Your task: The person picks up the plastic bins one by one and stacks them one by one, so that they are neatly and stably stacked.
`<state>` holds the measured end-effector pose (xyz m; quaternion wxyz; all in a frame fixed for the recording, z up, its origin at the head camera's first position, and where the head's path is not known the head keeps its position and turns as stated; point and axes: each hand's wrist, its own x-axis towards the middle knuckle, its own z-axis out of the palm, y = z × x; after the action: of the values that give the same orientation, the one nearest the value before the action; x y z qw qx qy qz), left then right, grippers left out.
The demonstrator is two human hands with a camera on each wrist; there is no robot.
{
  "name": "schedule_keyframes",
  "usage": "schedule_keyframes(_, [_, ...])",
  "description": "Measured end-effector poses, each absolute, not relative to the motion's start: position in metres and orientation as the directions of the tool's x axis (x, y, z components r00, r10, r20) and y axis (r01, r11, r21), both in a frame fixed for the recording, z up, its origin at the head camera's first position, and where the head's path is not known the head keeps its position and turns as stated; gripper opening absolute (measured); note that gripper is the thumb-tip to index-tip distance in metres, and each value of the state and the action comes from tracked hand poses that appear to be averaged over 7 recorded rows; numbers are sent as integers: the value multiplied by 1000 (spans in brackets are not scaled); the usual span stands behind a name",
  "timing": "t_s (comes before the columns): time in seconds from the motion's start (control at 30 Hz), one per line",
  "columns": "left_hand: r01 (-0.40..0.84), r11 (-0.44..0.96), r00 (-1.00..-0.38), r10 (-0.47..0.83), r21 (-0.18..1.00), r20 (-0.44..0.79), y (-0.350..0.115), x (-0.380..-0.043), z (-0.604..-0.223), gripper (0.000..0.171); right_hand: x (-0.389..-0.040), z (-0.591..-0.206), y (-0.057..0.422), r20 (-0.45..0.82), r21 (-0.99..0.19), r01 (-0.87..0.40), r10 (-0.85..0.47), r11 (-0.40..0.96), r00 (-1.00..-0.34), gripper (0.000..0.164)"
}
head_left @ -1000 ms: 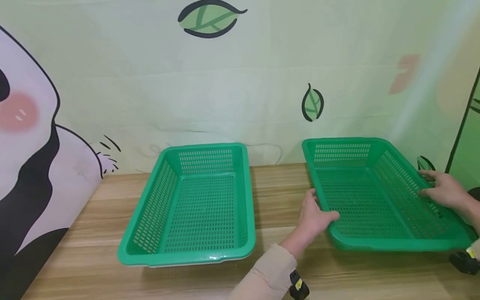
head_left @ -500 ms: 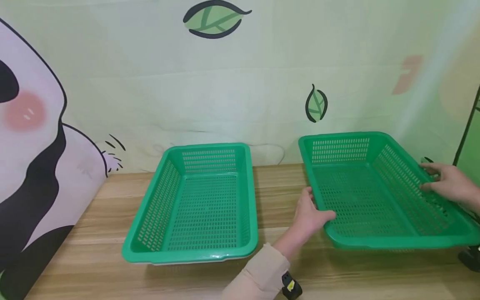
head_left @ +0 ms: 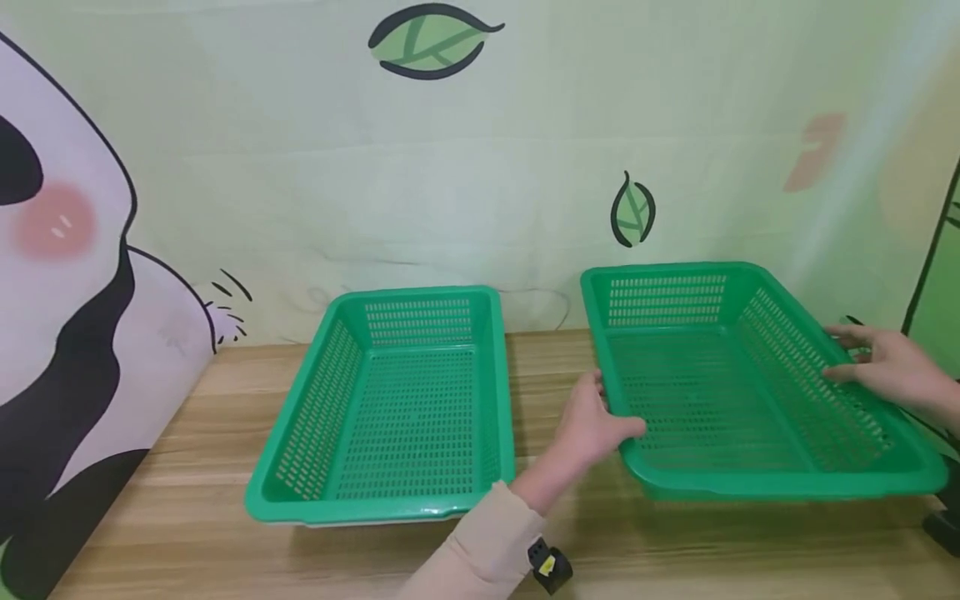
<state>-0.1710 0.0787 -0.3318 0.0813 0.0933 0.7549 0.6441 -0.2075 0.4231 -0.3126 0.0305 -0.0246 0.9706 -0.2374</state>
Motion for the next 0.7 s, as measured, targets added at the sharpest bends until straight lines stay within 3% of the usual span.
schedule_keyframes(0.27, [64, 143, -959, 281, 988, 22, 63, -171, -322, 57, -206, -305, 409, -47, -465, -53, -84, 884, -995, 73])
schedule_keyframes(0.7, [95, 257, -961, 277, 962, 20, 32, -169, -307, 62, -210, -289, 387, -43, -504, -80, -117, 860, -992, 79])
